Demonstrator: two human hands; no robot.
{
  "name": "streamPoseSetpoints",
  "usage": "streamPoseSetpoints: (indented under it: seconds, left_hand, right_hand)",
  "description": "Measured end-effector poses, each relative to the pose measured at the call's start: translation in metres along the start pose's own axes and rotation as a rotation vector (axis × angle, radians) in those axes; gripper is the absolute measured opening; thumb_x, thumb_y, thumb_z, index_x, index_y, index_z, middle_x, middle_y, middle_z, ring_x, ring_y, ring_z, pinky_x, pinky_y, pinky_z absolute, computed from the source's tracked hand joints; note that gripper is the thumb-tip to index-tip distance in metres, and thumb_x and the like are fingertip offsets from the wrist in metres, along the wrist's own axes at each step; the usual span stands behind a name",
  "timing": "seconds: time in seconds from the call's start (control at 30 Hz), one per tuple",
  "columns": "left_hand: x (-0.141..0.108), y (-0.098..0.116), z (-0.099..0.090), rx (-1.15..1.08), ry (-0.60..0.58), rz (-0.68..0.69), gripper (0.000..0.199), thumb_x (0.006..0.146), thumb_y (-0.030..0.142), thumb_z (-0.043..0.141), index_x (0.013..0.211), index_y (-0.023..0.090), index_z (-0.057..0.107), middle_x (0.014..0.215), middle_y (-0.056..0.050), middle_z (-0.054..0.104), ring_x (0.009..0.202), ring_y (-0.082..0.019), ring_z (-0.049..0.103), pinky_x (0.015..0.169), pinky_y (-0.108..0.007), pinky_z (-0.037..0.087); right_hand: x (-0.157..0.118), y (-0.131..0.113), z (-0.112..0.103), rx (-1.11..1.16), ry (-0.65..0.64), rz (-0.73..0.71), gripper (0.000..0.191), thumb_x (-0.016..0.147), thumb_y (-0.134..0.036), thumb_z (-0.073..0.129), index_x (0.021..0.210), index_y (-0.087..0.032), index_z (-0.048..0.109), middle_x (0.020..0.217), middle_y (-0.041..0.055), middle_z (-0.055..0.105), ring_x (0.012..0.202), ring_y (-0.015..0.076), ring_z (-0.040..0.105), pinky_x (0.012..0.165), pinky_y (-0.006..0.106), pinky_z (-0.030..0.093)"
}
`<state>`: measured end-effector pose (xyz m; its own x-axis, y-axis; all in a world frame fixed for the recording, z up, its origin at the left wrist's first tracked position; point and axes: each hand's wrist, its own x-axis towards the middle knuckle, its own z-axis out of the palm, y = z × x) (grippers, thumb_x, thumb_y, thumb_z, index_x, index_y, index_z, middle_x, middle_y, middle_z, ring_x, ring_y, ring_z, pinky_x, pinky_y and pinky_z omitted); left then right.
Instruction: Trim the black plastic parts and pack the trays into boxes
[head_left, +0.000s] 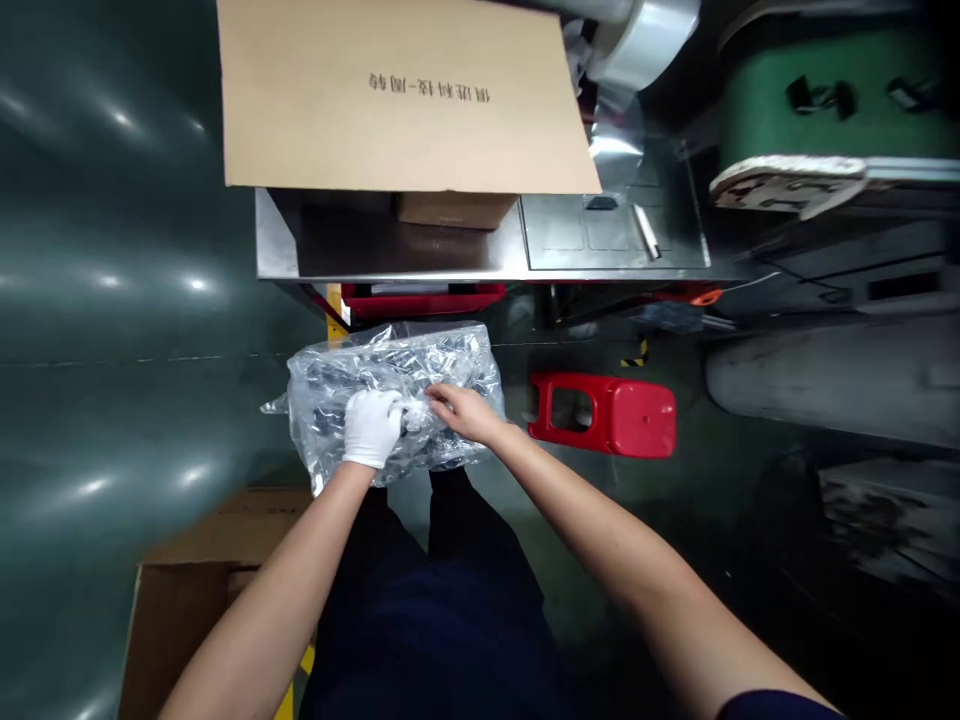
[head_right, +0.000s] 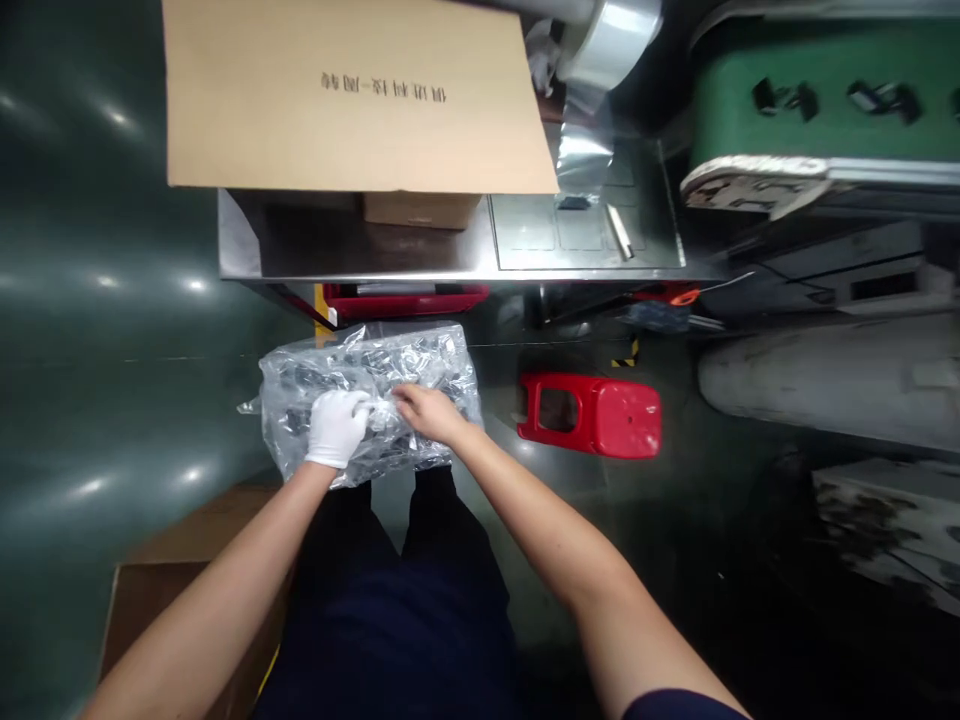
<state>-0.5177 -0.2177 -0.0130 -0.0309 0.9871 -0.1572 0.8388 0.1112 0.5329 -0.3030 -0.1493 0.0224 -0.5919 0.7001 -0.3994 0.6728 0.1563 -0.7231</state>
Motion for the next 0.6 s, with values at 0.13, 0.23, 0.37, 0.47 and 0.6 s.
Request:
streamPoseSetpoints:
  seconds: [0.13, 0.23, 0.37, 0.47, 0.6]
  left_hand:
    - [-0.012, 0.011, 0.006, 0.082, 0.155, -0.136, 0.028, 0.091, 0.029, 0.056, 0.105, 0.018, 0.077, 0.1, -0.013, 0.075, 0.102, -0.034, 0.065, 0.103, -0.05, 0.043]
    - [-0.02, 0.02, 0.011, 0.105, 0.246, -0.181, 0.025, 0.091, 0.027, 0.057, 0.103, 0.018, 0.077, 0.099, -0.012, 0.075, 0.101, -0.032, 0.066, 0.102, -0.048, 0.046]
    - [-0.029, 0.022, 0.018, 0.102, 0.309, -0.167, 0.022, 0.092, 0.024, 0.057, 0.101, 0.019, 0.076, 0.101, -0.01, 0.076, 0.1, -0.029, 0.067, 0.1, -0.045, 0.049]
    - [-0.036, 0.021, 0.018, 0.101, 0.316, -0.132, 0.022, 0.093, 0.025, 0.059, 0.105, 0.019, 0.076, 0.104, -0.011, 0.074, 0.104, -0.029, 0.066, 0.102, -0.045, 0.049]
    - [-0.041, 0.03, 0.008, 0.08, 0.278, 0.027, 0.025, 0.093, 0.022, 0.062, 0.113, 0.025, 0.075, 0.109, -0.01, 0.07, 0.112, -0.028, 0.063, 0.106, -0.047, 0.048]
  right_hand:
    - [0.004, 0.007, 0.003, -0.083, 0.214, -0.1, 0.051, 0.099, -0.029, 0.061, 0.148, -0.017, 0.054, 0.137, 0.0167, 0.06, 0.124, 0.0292, 0.058, 0.106, 0.042, 0.05]
    - [0.007, 0.004, 0.003, -0.156, 0.275, -0.201, 0.038, 0.102, -0.029, 0.058, 0.138, -0.019, 0.064, 0.131, 0.0153, 0.062, 0.121, 0.0288, 0.056, 0.104, 0.041, 0.048]
    - [0.018, 0.008, 0.008, -0.219, -0.066, -0.317, 0.026, 0.101, -0.032, 0.06, 0.122, -0.023, 0.074, 0.115, 0.0084, 0.074, 0.107, 0.0285, 0.06, 0.1, 0.043, 0.045]
    - [0.026, 0.017, 0.014, -0.188, -0.131, -0.316, 0.025, 0.099, -0.036, 0.065, 0.117, -0.02, 0.073, 0.11, 0.0084, 0.075, 0.104, 0.029, 0.061, 0.096, 0.042, 0.042]
    - [0.028, 0.028, 0.014, -0.103, -0.065, -0.346, 0.026, 0.095, -0.04, 0.072, 0.106, -0.016, 0.069, 0.103, 0.0094, 0.074, 0.101, 0.0286, 0.061, 0.096, 0.04, 0.041]
